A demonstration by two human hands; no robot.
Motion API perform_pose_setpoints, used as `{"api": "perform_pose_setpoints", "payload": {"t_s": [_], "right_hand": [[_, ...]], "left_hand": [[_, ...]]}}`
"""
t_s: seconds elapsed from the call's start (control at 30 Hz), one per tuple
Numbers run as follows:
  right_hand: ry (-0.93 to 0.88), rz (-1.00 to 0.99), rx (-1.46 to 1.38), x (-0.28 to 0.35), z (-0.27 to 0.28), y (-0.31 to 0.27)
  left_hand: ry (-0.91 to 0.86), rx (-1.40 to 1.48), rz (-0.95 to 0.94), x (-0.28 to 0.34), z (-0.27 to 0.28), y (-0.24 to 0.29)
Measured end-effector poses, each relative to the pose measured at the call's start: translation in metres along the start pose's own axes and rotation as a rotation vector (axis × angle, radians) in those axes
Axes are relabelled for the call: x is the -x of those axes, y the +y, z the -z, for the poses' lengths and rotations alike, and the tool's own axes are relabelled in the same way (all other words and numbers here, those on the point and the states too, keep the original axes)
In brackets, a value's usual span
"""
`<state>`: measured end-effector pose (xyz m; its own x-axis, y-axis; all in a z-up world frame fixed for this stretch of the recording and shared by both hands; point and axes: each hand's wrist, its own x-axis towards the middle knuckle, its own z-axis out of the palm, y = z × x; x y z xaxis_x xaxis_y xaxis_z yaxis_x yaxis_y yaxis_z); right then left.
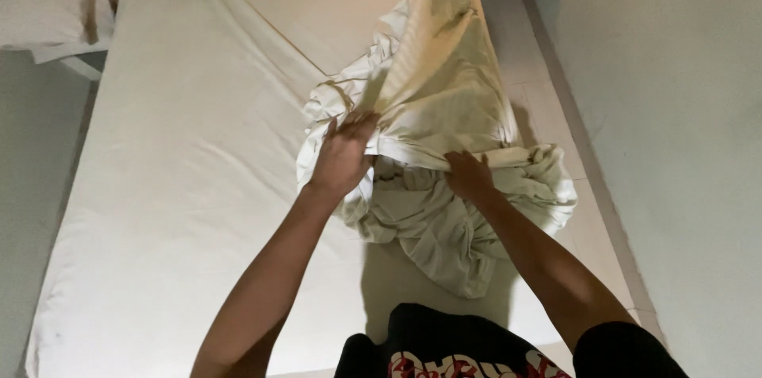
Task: The person spreads a white sheet over a mattress, smoothing out the fabric by hand. They repeatedly pull, fold, and adjust the sheet to cover the mattress surface, working from the center towards the edges.
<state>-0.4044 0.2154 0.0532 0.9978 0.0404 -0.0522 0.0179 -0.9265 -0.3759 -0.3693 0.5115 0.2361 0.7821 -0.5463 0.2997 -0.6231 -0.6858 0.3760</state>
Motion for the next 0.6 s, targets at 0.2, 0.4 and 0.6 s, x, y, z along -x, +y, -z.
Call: {"api": "perform_pose_setpoints", "payload": {"t_s": [0.2,0.4,0.6], "right_hand": [[-0.014,-0.039,0.184,0.013,-0.035,0.043],[-0.043,-0.04,0.216,0.029,-0.023,0.02],[-0.073,0.013,0.223,0.052,-0.003,-0.048]], "left_hand": [[-0.071,-0.068,0.188,0.035,0.031,-0.02],[-0.356,-0.225,0.41,0.051,-0.042,-0.038],[-0.689,-0.061,0.437,0.028,-0.064,0.089]]}}
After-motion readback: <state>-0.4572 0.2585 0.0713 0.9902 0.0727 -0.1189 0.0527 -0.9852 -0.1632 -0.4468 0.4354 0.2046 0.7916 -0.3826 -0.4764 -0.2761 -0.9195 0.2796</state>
